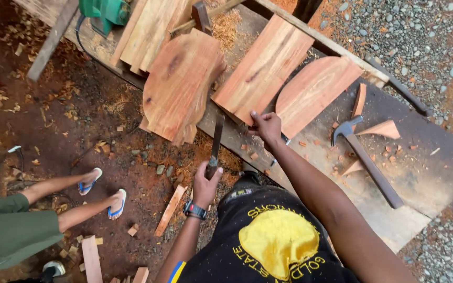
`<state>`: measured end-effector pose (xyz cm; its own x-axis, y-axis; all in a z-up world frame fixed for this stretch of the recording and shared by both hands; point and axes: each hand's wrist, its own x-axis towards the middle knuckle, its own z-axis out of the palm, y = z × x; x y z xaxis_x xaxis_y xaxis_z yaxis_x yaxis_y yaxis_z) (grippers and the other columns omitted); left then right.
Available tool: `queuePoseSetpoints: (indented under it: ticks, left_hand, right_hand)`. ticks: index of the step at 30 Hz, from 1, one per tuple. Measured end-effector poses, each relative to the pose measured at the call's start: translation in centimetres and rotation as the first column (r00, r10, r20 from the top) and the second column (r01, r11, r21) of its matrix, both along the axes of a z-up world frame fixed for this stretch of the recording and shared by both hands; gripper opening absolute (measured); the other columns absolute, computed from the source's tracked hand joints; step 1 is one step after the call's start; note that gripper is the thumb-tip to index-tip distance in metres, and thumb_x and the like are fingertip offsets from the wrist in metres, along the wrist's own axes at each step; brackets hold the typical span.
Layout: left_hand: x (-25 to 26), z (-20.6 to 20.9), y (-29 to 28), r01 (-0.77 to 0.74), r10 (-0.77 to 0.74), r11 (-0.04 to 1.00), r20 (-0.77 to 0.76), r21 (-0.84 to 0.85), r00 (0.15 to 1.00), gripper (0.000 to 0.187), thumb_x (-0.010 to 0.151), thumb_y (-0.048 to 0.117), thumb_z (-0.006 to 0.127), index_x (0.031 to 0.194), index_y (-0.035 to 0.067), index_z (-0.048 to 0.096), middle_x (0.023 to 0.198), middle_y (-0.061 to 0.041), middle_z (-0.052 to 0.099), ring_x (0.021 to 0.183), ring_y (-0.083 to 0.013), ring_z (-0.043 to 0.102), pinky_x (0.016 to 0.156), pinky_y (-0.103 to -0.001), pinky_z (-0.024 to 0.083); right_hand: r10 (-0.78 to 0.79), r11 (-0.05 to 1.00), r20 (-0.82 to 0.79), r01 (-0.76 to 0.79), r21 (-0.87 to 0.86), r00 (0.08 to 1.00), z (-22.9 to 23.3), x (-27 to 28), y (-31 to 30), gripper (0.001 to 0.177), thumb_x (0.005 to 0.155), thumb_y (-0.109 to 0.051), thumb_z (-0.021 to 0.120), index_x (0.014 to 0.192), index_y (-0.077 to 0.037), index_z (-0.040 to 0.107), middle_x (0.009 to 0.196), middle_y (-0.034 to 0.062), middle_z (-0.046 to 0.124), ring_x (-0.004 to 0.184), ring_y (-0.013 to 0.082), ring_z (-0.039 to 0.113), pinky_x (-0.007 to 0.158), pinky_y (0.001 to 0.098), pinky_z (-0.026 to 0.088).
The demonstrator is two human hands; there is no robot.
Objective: Shaping and carving wood components using a hammer, chisel, and knife
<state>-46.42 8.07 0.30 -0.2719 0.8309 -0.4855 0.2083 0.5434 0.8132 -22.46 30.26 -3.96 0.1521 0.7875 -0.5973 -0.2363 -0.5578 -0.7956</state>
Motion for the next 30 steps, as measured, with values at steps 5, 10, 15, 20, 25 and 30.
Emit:
queuePoseSetpoints:
  ticks: [5, 10, 15, 20, 25, 30]
  left_hand:
    - [0.8, 2.8, 2.5, 0.047, -0.047, 0.998, -0.018, -0.043, 0.999, 0.04, 0.116, 0.027, 0.089, 0.149, 0.007, 0.078, 0.132, -0.022, 0.081, 0.121, -0.0399, 0.08, 0.108, -0.06, 0.065]
    - [0.1, 3.1, 1.9, -0.008, 0.009, 0.998, -0.014, 0.06, 1.0, 0.043, 0.113, 0.031, 0.096, 0.146, 0.008, 0.08, 0.124, -0.02, 0.081, 0.122, -0.0366, 0.079, 0.104, -0.06, 0.065]
    - [-1.0, 2.7, -0.3, -0.083, 0.087, 0.993, -0.037, 0.089, 0.996, 0.031, 0.114, 0.023, 0.091, 0.139, 0.008, 0.082, 0.11, -0.013, 0.081, 0.107, -0.0248, 0.074, 0.095, -0.052, 0.066]
    - [-1.7, 2.7, -1.0, -0.088, 0.094, 0.993, -0.076, 0.084, 0.993, 0.037, 0.115, 0.025, 0.089, 0.146, 0.006, 0.081, 0.117, -0.023, 0.085, 0.111, -0.0375, 0.083, 0.096, -0.059, 0.069]
    - [-1.9, 1.2, -0.1, -0.069, 0.076, 0.996, -0.118, 0.061, 0.99, 0.043, 0.117, 0.03, 0.085, 0.15, 0.003, 0.078, 0.119, -0.025, 0.085, 0.107, -0.0383, 0.083, 0.091, -0.059, 0.069]
    - [-1.2, 1.3, 5.7, 0.049, -0.03, 0.996, -0.246, 0.071, 0.969, 0.055, 0.118, 0.035, 0.083, 0.164, 0.005, 0.075, 0.134, -0.025, 0.081, 0.122, -0.0466, 0.083, 0.098, -0.061, 0.066]
  right_hand:
    - [-0.044, 0.999, -0.042, 0.043, -0.024, 0.998, 1.2, -0.4, -0.6, 0.051, 0.112, -0.023, 0.09, 0.128, 0.013, 0.058, 0.106, 0.0143, 0.054, 0.071, 0.0401, 0.089, 0.068, 0.0483, 0.084]
    - [-0.085, 0.996, -0.062, 0.082, -0.038, 0.994, -2.8, 0.2, -0.6, 0.046, 0.109, -0.02, 0.093, 0.125, 0.01, 0.062, 0.11, 0.014, 0.052, 0.074, 0.0412, 0.09, 0.071, 0.0481, 0.084]
    - [-0.137, 0.99, -0.086, 0.134, -0.033, 0.987, 0.7, -1.2, -0.9, 0.075, 0.105, -0.018, 0.101, 0.148, 0.014, 0.048, 0.111, 0.0168, 0.059, 0.083, 0.0421, 0.091, 0.085, 0.06, 0.083]
    - [-0.104, 0.992, -0.083, 0.098, -0.074, 0.991, -1.1, 4.6, -1.7, 0.059, 0.1, -0.011, 0.102, 0.138, 0.007, 0.06, 0.097, 0.0093, 0.065, 0.075, 0.0266, 0.086, 0.076, 0.0517, 0.083]
    - [-0.048, 0.987, -0.075, 0.036, -0.159, 0.996, -0.1, 10.3, -1.3, 0.065, 0.098, -0.039, 0.106, 0.135, -0.002, 0.068, 0.106, 0.0077, 0.081, 0.081, 0.0283, 0.084, 0.069, 0.0496, 0.08]
    - [-0.072, 0.997, -0.287, 0.073, -0.007, 0.955, 2.7, 11.6, -2.1, 0.053, 0.103, -0.021, 0.102, 0.148, -0.009, 0.078, 0.136, 0.0211, 0.09, 0.119, 0.0392, 0.092, 0.107, 0.0647, 0.075]
